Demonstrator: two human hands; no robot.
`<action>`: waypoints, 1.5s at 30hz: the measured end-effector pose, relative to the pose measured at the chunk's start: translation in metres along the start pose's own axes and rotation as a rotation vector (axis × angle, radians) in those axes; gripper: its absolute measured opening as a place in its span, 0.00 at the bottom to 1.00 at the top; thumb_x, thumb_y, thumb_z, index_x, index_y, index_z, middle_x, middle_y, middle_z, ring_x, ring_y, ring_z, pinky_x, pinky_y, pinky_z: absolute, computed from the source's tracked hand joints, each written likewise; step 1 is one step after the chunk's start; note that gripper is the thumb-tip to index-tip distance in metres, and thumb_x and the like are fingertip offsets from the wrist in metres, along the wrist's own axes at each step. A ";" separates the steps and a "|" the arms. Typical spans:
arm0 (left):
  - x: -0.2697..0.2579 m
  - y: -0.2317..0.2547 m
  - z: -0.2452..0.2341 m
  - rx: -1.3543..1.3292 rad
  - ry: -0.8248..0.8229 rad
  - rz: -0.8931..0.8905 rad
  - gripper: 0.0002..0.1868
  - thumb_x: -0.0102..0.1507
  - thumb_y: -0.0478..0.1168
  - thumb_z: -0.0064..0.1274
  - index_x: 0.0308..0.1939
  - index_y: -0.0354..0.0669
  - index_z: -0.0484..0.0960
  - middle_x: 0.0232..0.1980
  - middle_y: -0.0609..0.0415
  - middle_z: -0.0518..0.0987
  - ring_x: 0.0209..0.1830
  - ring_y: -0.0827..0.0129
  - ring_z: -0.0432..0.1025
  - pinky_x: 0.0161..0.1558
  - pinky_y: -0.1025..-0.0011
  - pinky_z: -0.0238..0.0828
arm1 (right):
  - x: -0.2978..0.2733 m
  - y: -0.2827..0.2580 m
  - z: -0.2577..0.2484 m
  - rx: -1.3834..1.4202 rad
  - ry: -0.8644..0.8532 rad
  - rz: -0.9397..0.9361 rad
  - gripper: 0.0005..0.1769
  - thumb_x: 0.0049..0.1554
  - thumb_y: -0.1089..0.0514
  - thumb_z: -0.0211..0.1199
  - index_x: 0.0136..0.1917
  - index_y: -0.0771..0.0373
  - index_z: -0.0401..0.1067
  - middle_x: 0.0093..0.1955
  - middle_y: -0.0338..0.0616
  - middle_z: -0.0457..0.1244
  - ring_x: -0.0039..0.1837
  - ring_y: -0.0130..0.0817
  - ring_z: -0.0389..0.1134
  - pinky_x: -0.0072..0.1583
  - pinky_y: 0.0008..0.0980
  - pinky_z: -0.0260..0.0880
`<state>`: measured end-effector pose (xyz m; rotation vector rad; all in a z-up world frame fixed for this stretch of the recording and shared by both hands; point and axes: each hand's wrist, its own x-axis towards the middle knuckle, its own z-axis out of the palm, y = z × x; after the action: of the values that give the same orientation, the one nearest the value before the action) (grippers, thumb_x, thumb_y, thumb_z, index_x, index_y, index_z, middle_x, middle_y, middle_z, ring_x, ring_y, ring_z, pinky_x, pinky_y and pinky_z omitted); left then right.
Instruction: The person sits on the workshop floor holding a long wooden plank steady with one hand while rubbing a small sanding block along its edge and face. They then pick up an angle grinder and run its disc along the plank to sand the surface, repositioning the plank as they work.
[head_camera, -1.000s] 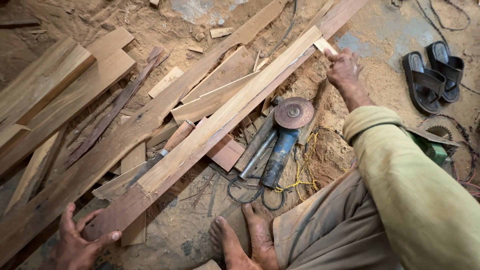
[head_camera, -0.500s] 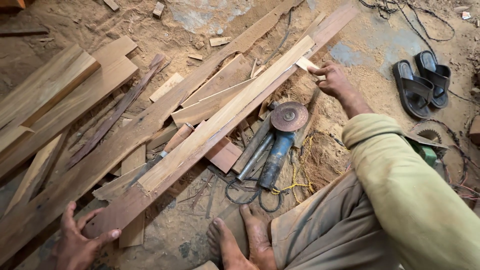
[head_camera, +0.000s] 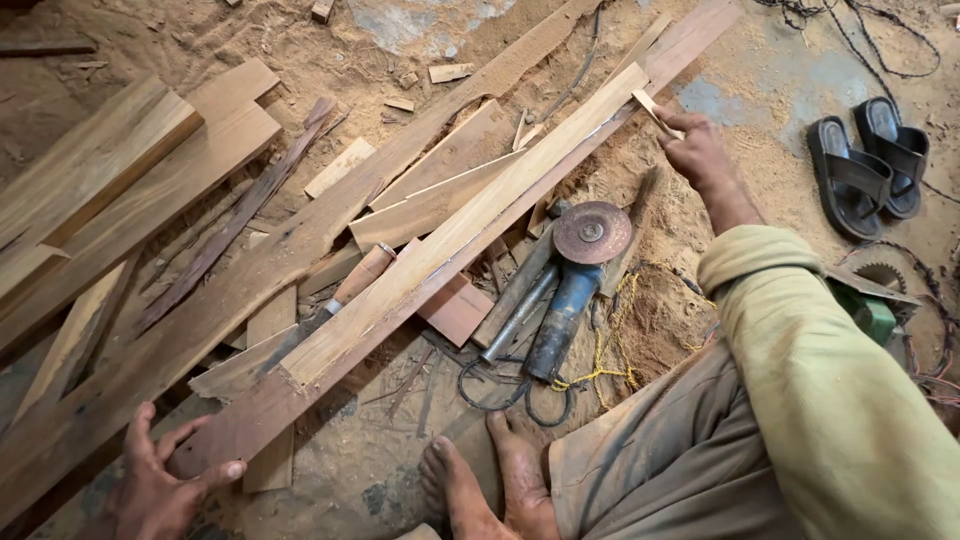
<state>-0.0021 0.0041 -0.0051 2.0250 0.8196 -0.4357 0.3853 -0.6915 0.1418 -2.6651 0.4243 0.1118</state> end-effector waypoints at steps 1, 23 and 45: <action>-0.002 0.004 -0.001 0.001 0.001 -0.004 0.82 0.37 0.45 0.77 0.83 0.40 0.33 0.68 0.40 0.74 0.79 0.53 0.59 0.79 0.44 0.42 | 0.004 0.007 0.006 0.000 -0.004 -0.001 0.21 0.64 0.55 0.62 0.69 0.37 0.73 0.57 0.33 0.67 0.39 0.25 0.59 0.37 0.24 0.65; -0.013 0.023 0.002 0.075 0.104 0.007 0.83 0.33 0.51 0.77 0.84 0.49 0.39 0.63 0.55 0.81 0.76 0.55 0.62 0.81 0.39 0.27 | -0.015 0.004 0.029 -0.180 -0.069 -0.272 0.25 0.60 0.61 0.65 0.69 0.42 0.75 0.57 0.43 0.66 0.55 0.36 0.67 0.55 0.36 0.68; -0.002 0.005 0.004 0.160 0.107 0.008 0.83 0.33 0.55 0.78 0.85 0.53 0.39 0.64 0.59 0.80 0.78 0.55 0.59 0.78 0.32 0.18 | -0.053 -0.014 0.016 0.476 -0.236 0.069 0.27 0.67 0.57 0.52 0.78 0.51 0.60 0.54 0.49 0.69 0.43 0.34 0.69 0.41 0.34 0.74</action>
<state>0.0001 -0.0016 -0.0035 2.2141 0.8651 -0.4024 0.3389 -0.6581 0.1408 -2.1411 0.4068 0.3022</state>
